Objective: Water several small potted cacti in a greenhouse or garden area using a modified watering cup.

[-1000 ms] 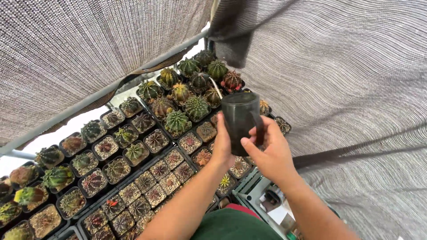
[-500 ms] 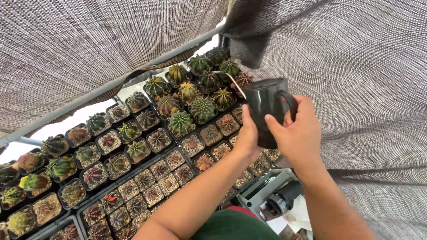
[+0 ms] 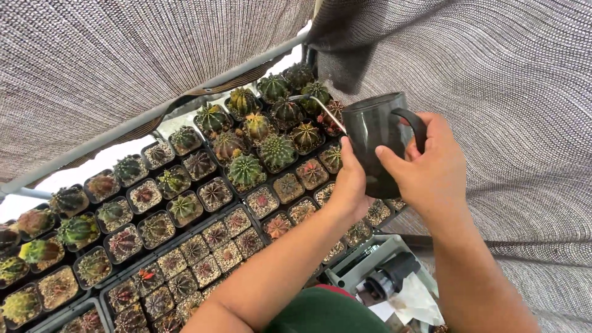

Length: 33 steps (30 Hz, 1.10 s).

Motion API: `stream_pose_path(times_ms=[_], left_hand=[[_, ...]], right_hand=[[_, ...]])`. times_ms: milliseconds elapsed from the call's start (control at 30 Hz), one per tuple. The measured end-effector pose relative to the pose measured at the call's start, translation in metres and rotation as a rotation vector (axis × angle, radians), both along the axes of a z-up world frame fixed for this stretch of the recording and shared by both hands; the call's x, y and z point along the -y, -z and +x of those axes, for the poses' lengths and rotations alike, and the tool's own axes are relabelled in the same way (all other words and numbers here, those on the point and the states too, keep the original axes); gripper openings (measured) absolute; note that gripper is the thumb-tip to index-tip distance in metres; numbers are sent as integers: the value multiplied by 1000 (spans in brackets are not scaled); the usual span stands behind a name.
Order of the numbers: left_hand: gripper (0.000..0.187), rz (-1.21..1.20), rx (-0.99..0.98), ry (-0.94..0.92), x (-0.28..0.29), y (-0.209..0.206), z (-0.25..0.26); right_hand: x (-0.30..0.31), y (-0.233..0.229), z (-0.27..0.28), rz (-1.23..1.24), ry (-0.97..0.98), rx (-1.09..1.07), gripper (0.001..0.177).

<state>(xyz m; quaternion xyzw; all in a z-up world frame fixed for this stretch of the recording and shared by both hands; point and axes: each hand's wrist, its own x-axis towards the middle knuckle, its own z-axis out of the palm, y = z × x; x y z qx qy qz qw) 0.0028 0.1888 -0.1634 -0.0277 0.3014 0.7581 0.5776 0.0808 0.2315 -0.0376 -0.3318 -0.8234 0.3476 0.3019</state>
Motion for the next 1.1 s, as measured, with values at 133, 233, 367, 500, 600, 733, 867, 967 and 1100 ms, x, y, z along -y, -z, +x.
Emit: stream_pose_path(times_ms=[133, 233, 367, 500, 600, 733, 867, 967, 1100], left_hand=[[83, 27, 19, -33, 8, -4, 0], [82, 66, 18, -47, 16, -10, -1], [81, 49, 21, -44, 29, -18, -2], [82, 25, 18, -33, 32, -7, -4], [82, 64, -7, -9, 33, -12, -15], [83, 74, -18, 18, 24, -17, -31], [83, 62, -50, -7, 14, -14, -47], [83, 70, -51, -34, 4, -9, -59], [82, 51, -43, -30, 1, -11, -72]], right_hand=[[8, -12, -4, 24, -13, 42, 44], [13, -11, -5, 31, -44, 28, 44], [22, -13, -6, 53, -77, 13, 46], [29, -13, -8, 30, -72, 17, 44], [26, -11, -14, 35, -73, 15, 44], [18, -12, -28, 84, -98, 16, 44], [12, -17, -45, 144, -93, 59, 44], [4, -14, -58, 186, -113, 53, 44], [-3, -10, -72, 191, -130, 29, 45]])
